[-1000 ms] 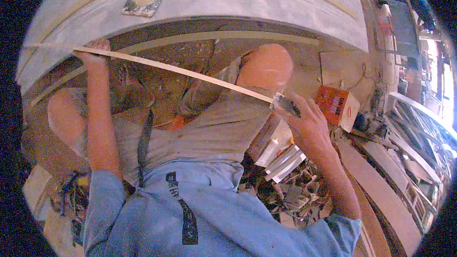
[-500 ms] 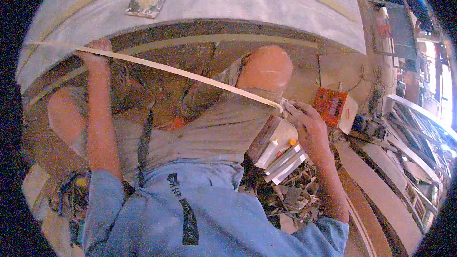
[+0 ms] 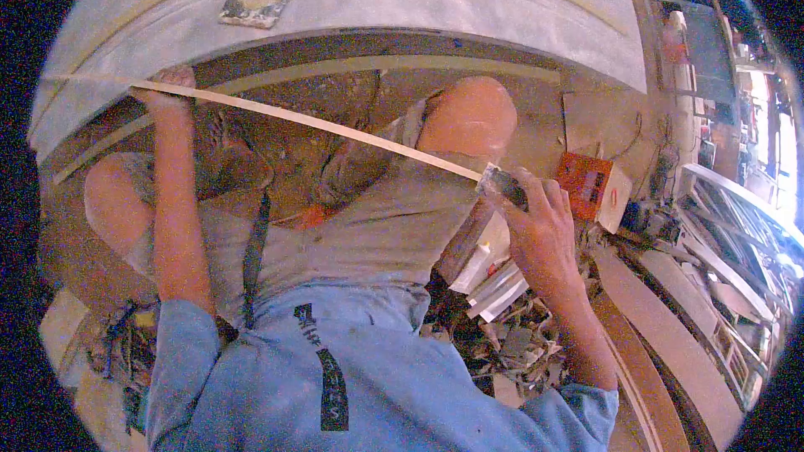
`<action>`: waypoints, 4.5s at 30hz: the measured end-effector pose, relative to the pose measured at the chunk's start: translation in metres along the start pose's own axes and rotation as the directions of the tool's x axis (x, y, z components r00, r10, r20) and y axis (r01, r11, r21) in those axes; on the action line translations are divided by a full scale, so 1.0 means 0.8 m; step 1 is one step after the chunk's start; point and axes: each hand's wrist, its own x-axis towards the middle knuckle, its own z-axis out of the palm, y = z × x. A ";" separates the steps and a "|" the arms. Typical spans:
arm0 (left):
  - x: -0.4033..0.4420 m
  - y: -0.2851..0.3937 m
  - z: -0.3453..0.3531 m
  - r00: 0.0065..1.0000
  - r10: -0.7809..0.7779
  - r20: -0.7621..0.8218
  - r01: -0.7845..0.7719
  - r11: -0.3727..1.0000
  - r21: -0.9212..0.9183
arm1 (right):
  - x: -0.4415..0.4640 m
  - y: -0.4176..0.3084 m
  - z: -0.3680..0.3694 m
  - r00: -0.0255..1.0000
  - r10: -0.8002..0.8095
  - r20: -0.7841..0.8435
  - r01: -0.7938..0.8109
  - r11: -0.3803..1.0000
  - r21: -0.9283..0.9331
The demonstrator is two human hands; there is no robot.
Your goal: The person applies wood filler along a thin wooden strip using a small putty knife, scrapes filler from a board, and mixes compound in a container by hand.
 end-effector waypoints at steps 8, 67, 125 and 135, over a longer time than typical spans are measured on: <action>0.024 0.001 -0.013 1.000 -0.013 0.003 0.013 1.000 -0.029 | -0.012 0.015 0.004 0.998 0.044 0.036 -0.044 0.999 0.016; -0.131 -0.039 0.029 0.982 -0.190 0.019 0.183 0.905 -0.385 | 0.233 -0.251 -0.062 0.951 -0.304 0.048 0.300 0.950 0.082; -0.104 -0.019 -0.001 0.984 -0.037 0.174 0.118 0.868 -0.483 | 0.297 -0.283 -0.037 0.936 -0.230 -0.266 0.347 0.727 0.593; -0.074 0.015 -0.003 0.993 -0.095 0.065 0.115 0.864 -0.491 | 0.303 -0.305 -0.031 0.950 -0.250 -0.190 0.313 0.707 0.635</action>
